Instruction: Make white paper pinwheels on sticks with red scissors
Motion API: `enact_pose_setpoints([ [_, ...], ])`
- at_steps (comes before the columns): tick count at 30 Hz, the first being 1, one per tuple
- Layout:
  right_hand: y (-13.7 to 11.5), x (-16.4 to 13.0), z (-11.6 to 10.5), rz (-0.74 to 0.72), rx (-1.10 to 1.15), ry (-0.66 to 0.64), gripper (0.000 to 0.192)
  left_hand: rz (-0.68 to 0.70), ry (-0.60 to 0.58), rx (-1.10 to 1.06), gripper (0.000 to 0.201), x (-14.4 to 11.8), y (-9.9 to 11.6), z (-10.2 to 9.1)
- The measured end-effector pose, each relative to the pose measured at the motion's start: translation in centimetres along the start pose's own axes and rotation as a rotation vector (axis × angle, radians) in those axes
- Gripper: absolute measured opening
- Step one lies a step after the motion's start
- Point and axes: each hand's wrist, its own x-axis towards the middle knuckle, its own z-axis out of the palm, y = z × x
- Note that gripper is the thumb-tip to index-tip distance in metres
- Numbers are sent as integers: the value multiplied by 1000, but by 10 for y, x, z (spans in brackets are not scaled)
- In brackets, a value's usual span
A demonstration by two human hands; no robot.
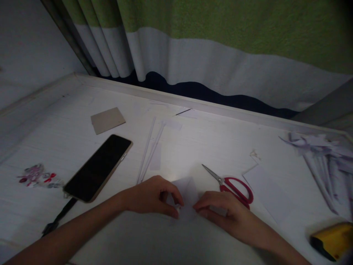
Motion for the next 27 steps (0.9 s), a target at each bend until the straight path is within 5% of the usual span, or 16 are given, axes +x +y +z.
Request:
enact_pose_setpoints([
  [16,-6,12,1,-109,-64,-160,20,31,-12,7,29,-1,-1,0],
  [23,7,19,26,198,38,143,11,4,6,31,28,-1,0,2],
  [27,7,21,37,230,54,228,13,0,25,30,27,-1,0,3],
])
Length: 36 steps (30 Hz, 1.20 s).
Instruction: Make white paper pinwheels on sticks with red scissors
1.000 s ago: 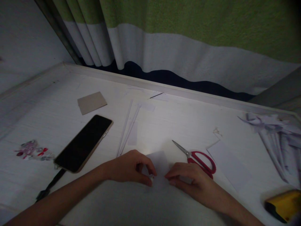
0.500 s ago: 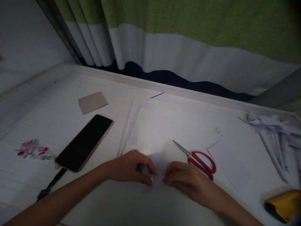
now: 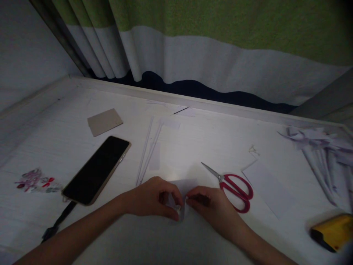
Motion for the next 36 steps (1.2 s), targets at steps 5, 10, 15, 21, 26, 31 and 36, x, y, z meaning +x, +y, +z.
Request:
enact_pose_setpoints([
  [5,-5,-4,8,-13,7,78,16,16,-27,7,28,-1,-1,2],
  [10,-5,-7,12,-79,-20,145,19,29,-23,21,28,-1,-2,3],
  [15,-4,-9,13,-127,-21,188,17,27,-2,27,29,0,-2,4],
  [21,-2,-9,13,-161,13,165,18,7,3,18,30,0,-1,4],
  [26,-1,-10,12,-147,35,165,18,1,40,4,31,0,3,4],
  [31,1,-10,14,-147,35,192,17,-67,82,3,40,0,8,5],
  [36,3,-11,17,-122,-1,215,14,-97,63,24,38,0,7,5],
])
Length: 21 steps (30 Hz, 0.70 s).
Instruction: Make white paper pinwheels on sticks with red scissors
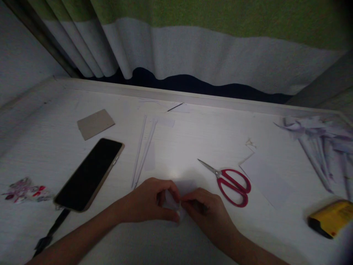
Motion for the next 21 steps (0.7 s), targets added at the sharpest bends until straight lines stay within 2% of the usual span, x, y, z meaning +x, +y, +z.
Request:
enact_pose_setpoints([
  [6,1,-2,1,14,-14,25,13,-41,10,20,41,0,3,1],
  [21,-2,-3,3,6,-13,38,12,-21,11,28,39,-1,2,3],
])
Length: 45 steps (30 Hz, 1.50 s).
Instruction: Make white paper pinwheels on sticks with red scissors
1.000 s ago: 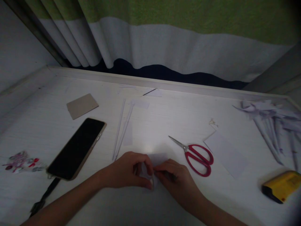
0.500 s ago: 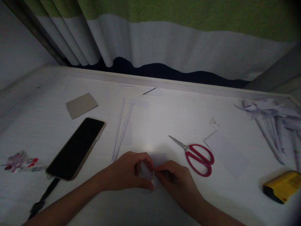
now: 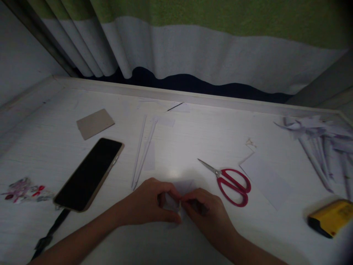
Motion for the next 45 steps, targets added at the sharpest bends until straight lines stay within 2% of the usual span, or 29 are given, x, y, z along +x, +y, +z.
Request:
enact_pose_setpoints([
  [9,0,-1,1,10,-22,7,10,-15,9,-14,38,-1,0,0],
  [24,-3,-2,-2,12,-11,34,10,59,47,-22,37,-1,2,0],
  [45,1,-3,0,-36,-10,37,10,13,27,-9,36,-1,2,1],
])
